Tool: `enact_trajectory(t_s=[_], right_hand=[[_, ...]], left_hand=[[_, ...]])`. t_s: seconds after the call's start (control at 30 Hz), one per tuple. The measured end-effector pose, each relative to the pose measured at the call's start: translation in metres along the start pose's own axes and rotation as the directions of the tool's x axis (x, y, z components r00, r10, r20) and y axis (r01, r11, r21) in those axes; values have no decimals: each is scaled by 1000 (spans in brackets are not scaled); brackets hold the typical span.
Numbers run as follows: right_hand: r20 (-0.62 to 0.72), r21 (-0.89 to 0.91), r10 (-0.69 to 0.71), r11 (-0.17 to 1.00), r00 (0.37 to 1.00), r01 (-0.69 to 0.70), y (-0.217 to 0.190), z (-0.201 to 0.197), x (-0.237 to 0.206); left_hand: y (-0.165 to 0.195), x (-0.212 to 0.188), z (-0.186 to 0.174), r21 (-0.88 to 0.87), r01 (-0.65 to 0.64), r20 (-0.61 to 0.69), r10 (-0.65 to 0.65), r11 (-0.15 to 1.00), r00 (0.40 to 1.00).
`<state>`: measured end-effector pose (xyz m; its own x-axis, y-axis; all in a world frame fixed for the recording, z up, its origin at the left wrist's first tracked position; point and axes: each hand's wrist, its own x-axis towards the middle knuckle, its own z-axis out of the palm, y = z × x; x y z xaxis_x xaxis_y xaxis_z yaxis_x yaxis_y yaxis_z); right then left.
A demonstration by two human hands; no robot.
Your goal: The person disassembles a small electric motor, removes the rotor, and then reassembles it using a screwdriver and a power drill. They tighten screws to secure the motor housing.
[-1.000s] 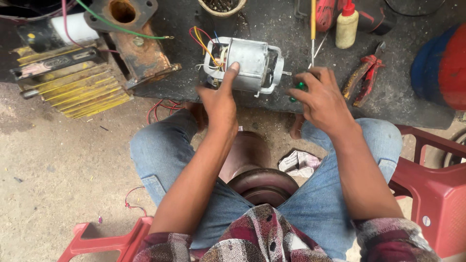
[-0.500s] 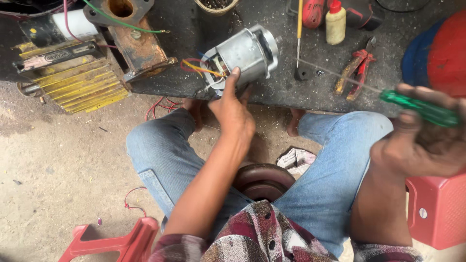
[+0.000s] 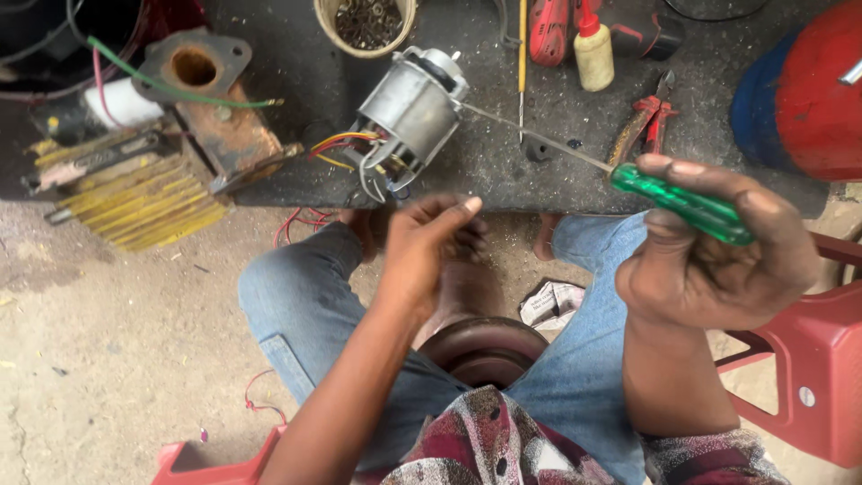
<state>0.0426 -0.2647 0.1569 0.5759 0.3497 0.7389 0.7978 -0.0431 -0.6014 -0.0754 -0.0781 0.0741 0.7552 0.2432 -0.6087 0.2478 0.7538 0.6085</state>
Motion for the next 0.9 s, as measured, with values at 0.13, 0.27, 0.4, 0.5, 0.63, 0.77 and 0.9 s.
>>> enact_trajectory(t_s=[0.13, 0.27, 0.4, 0.5, 0.63, 0.77, 0.9], right_hand=[[-6, -4, 35, 999, 999, -35, 2, 8, 2], [-11, -8, 1, 1000, 1000, -1, 9, 8, 6], [-102, 11, 5, 1000, 995, -4, 18, 5, 7], [-103, 17, 20, 1000, 994, -18, 19, 3, 5], [-63, 16, -6, 1000, 998, 7, 15, 0, 4], [-61, 25, 68, 997, 996, -66, 7, 7, -1], [-31, -34, 84, 996, 996, -85, 1, 12, -5]], left_hand=[[61, 43, -11, 850, -524, 324, 735, 50, 596], [84, 91, -14, 951, -258, 309, 620, -173, 722], [75, 88, -15, 954, -243, 298, 629, -174, 718], [62, 71, -6, 968, -239, 232, 630, -76, 741], [50, 58, 4, 956, -289, 234, 709, -43, 666], [42, 55, 8, 979, -179, 195, 697, -97, 690], [42, 60, 5, 962, -270, 188, 607, 46, 772]])
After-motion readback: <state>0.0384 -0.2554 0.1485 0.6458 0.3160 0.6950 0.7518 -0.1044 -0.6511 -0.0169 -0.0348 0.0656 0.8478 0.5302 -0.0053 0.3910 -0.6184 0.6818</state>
